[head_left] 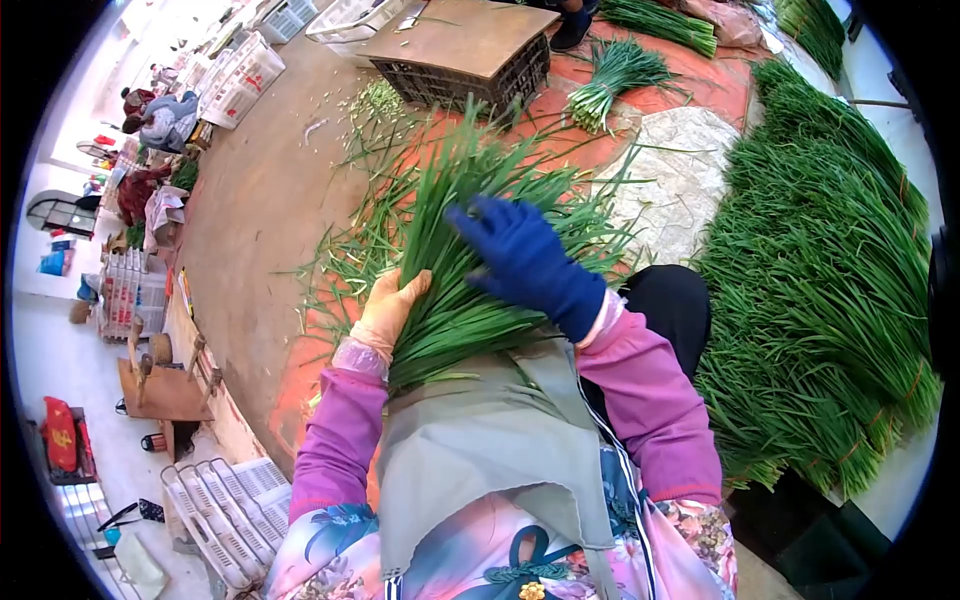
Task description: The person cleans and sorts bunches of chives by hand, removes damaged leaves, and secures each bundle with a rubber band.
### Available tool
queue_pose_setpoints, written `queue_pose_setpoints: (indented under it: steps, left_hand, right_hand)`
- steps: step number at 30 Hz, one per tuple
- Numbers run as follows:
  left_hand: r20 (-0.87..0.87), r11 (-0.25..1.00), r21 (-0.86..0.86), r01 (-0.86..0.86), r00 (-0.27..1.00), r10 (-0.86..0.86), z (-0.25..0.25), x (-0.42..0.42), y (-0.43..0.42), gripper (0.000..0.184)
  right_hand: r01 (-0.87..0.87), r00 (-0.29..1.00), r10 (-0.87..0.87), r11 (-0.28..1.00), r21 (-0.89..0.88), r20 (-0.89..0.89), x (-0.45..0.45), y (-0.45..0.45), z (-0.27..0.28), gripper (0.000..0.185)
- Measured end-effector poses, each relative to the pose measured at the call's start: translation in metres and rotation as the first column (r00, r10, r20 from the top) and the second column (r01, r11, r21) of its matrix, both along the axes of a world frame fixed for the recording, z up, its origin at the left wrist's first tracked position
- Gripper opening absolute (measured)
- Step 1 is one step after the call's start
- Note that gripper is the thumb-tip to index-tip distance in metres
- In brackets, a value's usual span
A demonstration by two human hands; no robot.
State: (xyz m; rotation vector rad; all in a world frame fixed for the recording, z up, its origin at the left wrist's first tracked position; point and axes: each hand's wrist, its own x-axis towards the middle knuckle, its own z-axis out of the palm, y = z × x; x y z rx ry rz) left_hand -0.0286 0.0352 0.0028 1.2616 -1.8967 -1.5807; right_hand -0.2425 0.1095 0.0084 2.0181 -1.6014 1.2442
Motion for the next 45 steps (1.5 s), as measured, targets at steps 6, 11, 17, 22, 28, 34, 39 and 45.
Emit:
queue_pose_setpoints:
  steps: [6,11,17,22,28,34,39,45]
  left_hand:
    - [-0.186,0.896,0.288,-0.339,0.898,0.399,-0.013,0.032,-0.008,0.023]
    - [-0.259,0.862,0.386,-0.327,0.859,0.442,-0.013,0.038,-0.003,0.023]
    - [-0.187,0.9,0.309,-0.307,0.908,0.374,0.002,0.027,0.003,0.029]
    - [-0.126,0.917,0.223,-0.331,0.923,0.363,0.023,0.008,0.018,0.035]
    - [-0.177,0.944,0.149,-0.294,0.932,0.318,-0.009,0.024,0.0,0.017]
    - [-0.201,0.956,0.156,-0.247,0.94,0.275,-0.015,0.027,-0.002,0.016]
    - [-0.209,0.948,0.18,-0.263,0.931,0.298,-0.01,0.022,0.003,0.017]
    - [-0.053,0.96,-0.045,-0.277,0.96,0.275,0.027,0.004,0.023,0.022]
  right_hand:
    - [-0.288,0.935,0.351,0.831,0.476,-0.046,0.037,0.014,-0.021,0.047]
    - [-0.322,0.91,0.411,0.795,0.514,-0.064,0.048,0.027,-0.012,0.034]
    - [-0.319,0.911,0.409,0.771,0.551,-0.045,0.028,0.023,-0.002,0.032]
    - [-0.295,0.956,0.292,0.947,0.128,0.036,-0.003,0.012,-0.001,0.031]
    - [-0.143,0.937,0.128,0.989,0.022,0.326,-0.043,0.018,0.03,0.019]
    - [0.031,0.803,0.049,0.992,-0.122,0.594,-0.062,0.023,0.032,0.012]
    - [0.03,0.756,0.075,0.989,-0.148,0.651,-0.066,0.029,0.037,0.011]
    - [0.19,0.728,0.102,0.92,-0.343,0.678,-0.071,0.025,0.02,0.017]
